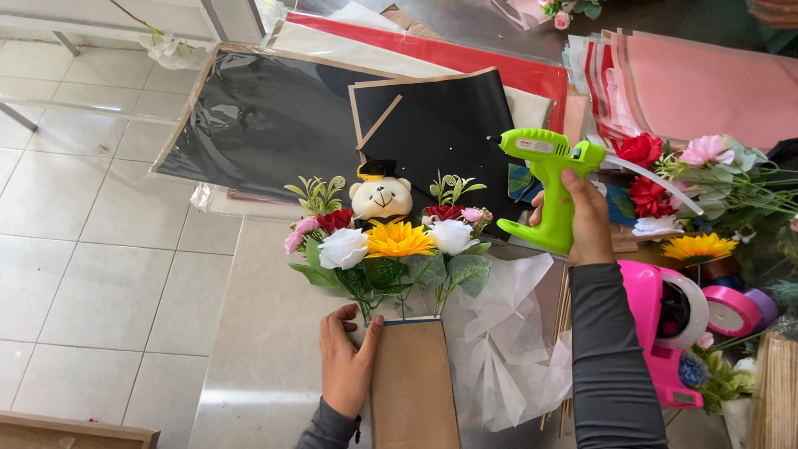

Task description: The person prepares floral wrapping paper by folding and cutting it, then secures the paper to the base of a flower arrangement containing artificial sunflowers, roses, and a small bear using tape and a glue gun.

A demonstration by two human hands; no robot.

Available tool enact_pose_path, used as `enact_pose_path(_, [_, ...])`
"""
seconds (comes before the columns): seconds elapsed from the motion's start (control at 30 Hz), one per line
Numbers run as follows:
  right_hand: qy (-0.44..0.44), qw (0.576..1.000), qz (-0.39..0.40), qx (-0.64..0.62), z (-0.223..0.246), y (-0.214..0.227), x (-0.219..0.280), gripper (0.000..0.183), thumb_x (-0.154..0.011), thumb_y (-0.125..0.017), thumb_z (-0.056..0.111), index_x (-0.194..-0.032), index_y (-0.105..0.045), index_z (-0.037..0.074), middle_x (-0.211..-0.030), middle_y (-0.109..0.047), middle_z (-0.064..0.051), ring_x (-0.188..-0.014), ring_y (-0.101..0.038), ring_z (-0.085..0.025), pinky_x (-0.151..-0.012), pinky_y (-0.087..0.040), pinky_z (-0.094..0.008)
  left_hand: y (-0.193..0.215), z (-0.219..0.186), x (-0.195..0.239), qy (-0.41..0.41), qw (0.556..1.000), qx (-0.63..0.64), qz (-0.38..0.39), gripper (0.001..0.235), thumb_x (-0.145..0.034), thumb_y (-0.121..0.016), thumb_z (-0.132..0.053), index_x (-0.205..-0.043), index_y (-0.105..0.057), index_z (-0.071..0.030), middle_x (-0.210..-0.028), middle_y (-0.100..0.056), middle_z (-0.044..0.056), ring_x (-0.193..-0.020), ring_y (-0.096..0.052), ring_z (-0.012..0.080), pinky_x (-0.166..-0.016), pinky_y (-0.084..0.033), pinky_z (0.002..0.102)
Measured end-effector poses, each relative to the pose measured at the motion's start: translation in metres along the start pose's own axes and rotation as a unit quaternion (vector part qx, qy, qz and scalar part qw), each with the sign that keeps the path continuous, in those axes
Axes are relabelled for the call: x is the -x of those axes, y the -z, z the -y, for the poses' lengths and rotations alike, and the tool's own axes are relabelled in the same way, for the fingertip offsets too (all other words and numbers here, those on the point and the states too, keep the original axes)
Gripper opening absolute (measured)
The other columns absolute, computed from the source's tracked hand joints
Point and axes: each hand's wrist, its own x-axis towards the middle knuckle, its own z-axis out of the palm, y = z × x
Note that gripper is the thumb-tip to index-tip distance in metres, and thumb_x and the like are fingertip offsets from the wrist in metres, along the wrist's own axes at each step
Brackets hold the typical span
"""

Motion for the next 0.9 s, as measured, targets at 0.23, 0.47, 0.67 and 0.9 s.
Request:
enact_pose_path(0.23, [-0.137,0.981,-0.141,-0.009,-0.055,0.029,-0.045,0.039,-0.098,-0.071,0.04,-0.114,-0.065,0.004,-0.088,-0.068,-0.01,-0.056,-0.067,-0.029,-0.051,-0.058,-0.043,-0.002,0.004,0.0,-0.018,1.0,-0.003,-0.005,0.056,-0.088,-0.068,-0.054,-0.126,-0.062,-0.013,-0.119,-0.059,0.002,-0.106,-0.058,0.019,-0.103,-0.045,0.034])
enact_pose_path(0.47, [-0.093,0.883,-0.164,0.431,-0.105,0.103,-0.075,0.074,-0.103,-0.065,0.068,-0.064,-0.05,0.007,-0.064,-0.045,-0.004,-0.068,-0.045,-0.016,-0.064,-0.034,-0.038,0.004,-0.009,0.004,0.018,1.0,-0.01,0.014,0.057,-0.088,-0.067,-0.054,-0.127,-0.061,-0.013,-0.121,-0.058,0.002,-0.107,-0.058,0.0182,-0.104,-0.045,0.034])
enact_pose_path(0.67, [0.137,0.788,-0.135,0.585,-0.011,0.058,0.038,0.023,-0.102,-0.076,0.033,-0.111,-0.076,0.013,-0.101,-0.074,-0.013,-0.091,-0.068,-0.033,-0.079,-0.049,-0.047,0.011,-0.021,0.001,0.003,0.999,0.026,0.025,0.054,-0.091,-0.062,-0.053,-0.125,-0.063,-0.012,-0.124,-0.056,0.003,-0.108,-0.059,0.0181,-0.101,-0.048,0.033])
enact_pose_path(0.9, [0.0,0.804,0.033,0.593,-0.075,0.033,0.133,0.024,-0.083,-0.082,0.034,-0.104,-0.078,0.022,-0.086,-0.074,-0.009,-0.089,-0.074,-0.03,-0.086,-0.059,-0.044,0.013,-0.019,0.008,0.015,0.999,0.032,0.036,0.06,-0.098,-0.063,-0.056,-0.133,-0.057,-0.007,-0.129,-0.05,0.014,-0.119,-0.059,0.0308,-0.103,-0.051,0.043])
